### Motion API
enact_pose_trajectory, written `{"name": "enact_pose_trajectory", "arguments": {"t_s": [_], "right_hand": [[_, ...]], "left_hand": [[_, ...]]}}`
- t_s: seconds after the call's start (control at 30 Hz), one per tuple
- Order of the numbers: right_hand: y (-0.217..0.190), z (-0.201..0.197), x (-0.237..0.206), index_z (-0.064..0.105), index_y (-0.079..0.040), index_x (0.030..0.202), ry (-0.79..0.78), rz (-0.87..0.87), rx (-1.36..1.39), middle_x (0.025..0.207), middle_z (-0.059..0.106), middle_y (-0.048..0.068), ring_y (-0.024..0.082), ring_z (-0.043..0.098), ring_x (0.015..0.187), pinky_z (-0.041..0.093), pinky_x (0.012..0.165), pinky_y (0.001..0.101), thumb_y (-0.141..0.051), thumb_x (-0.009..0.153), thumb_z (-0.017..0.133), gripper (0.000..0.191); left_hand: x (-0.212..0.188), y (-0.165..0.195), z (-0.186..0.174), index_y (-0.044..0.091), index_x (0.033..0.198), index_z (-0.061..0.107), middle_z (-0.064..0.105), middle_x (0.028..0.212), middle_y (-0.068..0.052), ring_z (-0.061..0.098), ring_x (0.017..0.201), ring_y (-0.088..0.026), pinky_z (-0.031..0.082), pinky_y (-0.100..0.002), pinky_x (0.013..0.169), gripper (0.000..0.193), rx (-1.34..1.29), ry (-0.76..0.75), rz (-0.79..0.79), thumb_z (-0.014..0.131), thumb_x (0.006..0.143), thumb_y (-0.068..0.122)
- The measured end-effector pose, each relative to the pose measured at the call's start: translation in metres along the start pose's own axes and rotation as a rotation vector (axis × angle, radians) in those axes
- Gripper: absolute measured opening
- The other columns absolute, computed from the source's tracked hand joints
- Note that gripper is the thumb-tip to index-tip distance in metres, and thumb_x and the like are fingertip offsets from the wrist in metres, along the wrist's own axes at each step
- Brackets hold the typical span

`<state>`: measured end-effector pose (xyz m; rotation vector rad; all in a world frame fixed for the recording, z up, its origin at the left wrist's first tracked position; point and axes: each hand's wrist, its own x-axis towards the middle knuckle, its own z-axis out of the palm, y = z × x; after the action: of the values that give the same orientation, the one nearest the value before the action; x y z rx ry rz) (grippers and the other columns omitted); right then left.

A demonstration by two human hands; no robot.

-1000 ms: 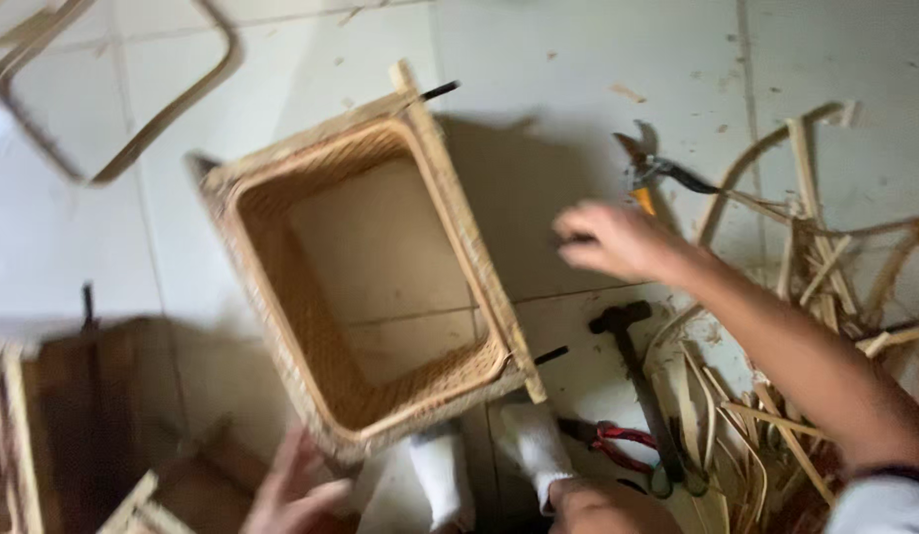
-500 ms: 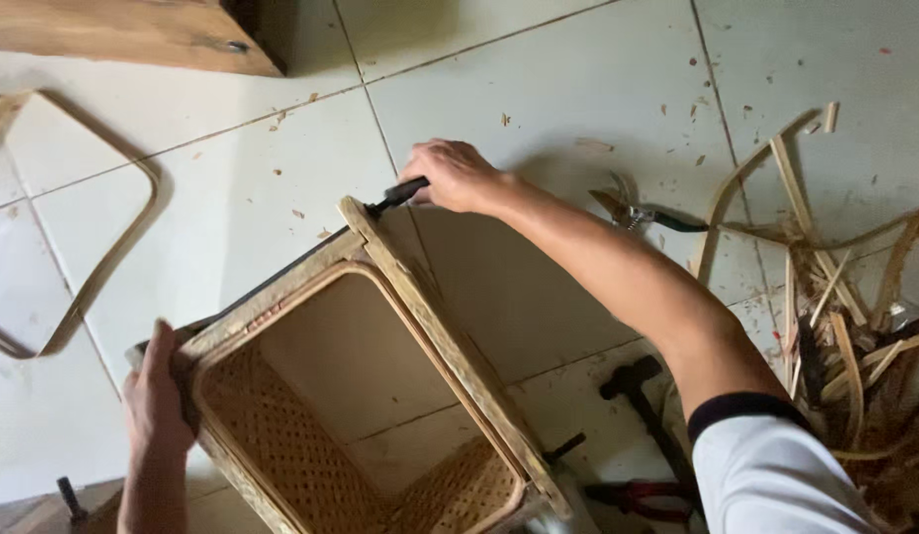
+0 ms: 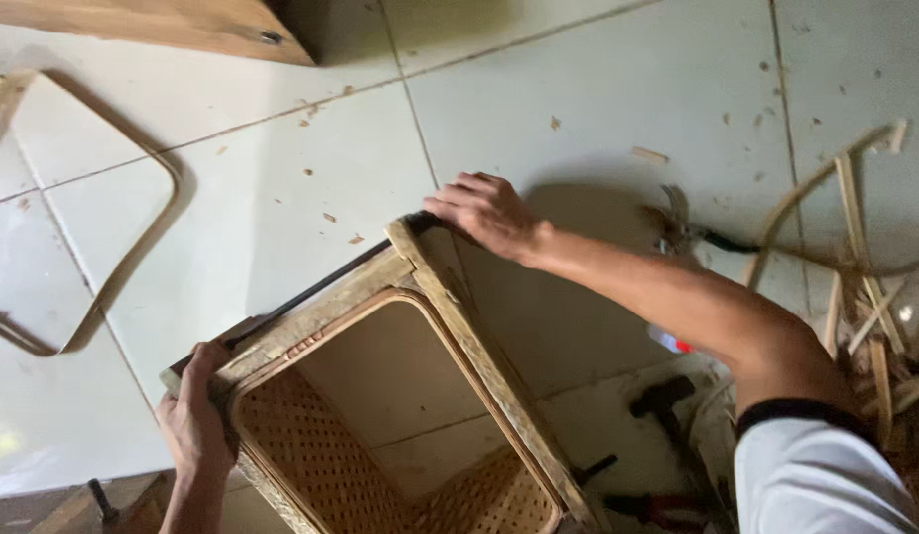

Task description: The person assembles a rectangular woven basket by inserting curved bamboo strips into a wooden mold, trimming excess material with pliers, and applying glue to secure the frame. The person removes the finished basket from the mold and places it aside.

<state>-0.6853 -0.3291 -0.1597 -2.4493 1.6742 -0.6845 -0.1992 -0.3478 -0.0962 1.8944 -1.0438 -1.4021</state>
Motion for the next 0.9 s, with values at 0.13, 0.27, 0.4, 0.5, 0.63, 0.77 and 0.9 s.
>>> {"name": "enact_pose_trajectory", "arguments": {"t_s": [0.13,0.27,0.4,0.5,0.63,0.77,0.9], "right_hand": [[0.033,0.007,0.040,0.075,-0.009,0.085,-0.462,0.154,0.350,0.089,0.075,0.007,0.022,0.066,0.081,0.049,0.064,0.0356,-0.035,0.074,0.091,0.033],[0.036,0.010,0.102,0.072,-0.011,0.071,-1.381,0.531,0.390,0.067,0.063,0.007,0.021,0.052,0.058,0.041,0.052,0.0376,-0.037,0.079,0.087,0.030],[0.028,0.021,0.079,0.066,-0.014,0.061,-1.019,0.372,0.236,0.052,0.055,0.002,0.018,0.048,0.045,0.040,0.048,0.0376,-0.033,0.083,0.075,0.030],[0.029,0.040,0.043,0.063,-0.014,0.061,-0.451,0.170,-0.024,0.051,0.055,0.001,0.017,0.052,0.043,0.045,0.045,0.0367,-0.024,0.100,0.054,0.041],[0.030,0.048,0.029,0.064,-0.013,0.065,0.026,0.036,0.016,0.053,0.059,0.003,0.018,0.054,0.043,0.048,0.044,0.0391,-0.036,0.102,0.064,0.043],[0.040,0.031,0.062,0.060,-0.021,0.071,-0.287,-0.048,0.018,0.061,0.060,-0.004,0.011,0.057,0.050,0.046,0.045,0.0355,-0.015,0.075,0.063,0.007],[0.018,0.020,0.066,0.059,-0.013,0.066,-0.567,0.314,-0.055,0.057,0.058,0.006,0.021,0.054,0.048,0.046,0.050,0.0382,-0.028,0.102,0.058,0.039]], "left_hand": [[-0.004,0.010,0.002,-0.007,0.105,0.065,0.060,0.080,-0.016,0.048,0.052,-0.017,0.040,-0.034,0.040,0.053,0.149,0.029,-0.111,0.065,0.104,0.046],[0.001,0.024,0.015,0.007,0.125,0.068,0.071,0.098,-0.002,0.064,0.076,-0.005,0.052,-0.021,0.062,0.045,-0.022,-0.049,-0.047,0.059,0.098,0.041],[0.005,0.031,0.019,-0.004,0.124,0.066,0.065,0.095,-0.008,0.063,0.075,-0.010,0.053,-0.026,0.059,0.047,-0.117,-0.116,-0.079,0.062,0.100,0.036],[0.005,0.034,0.019,-0.005,0.122,0.069,0.055,0.087,-0.017,0.049,0.066,-0.022,0.041,-0.037,0.050,0.051,0.121,-0.075,-0.158,0.063,0.104,0.042],[0.002,0.041,0.025,0.007,0.116,0.069,0.064,0.083,-0.007,0.060,0.068,-0.014,0.053,-0.031,0.056,0.046,0.045,-0.043,-0.131,0.062,0.090,0.044],[0.004,0.050,0.033,0.004,0.111,0.070,0.064,0.084,-0.006,0.062,0.072,-0.014,0.056,-0.033,0.061,0.049,0.077,-0.032,-0.118,0.062,0.090,0.047],[0.009,0.056,0.036,0.006,0.110,0.073,0.066,0.086,-0.011,0.060,0.071,-0.017,0.054,-0.036,0.065,0.046,0.063,-0.061,-0.129,0.058,0.092,0.046]]}}
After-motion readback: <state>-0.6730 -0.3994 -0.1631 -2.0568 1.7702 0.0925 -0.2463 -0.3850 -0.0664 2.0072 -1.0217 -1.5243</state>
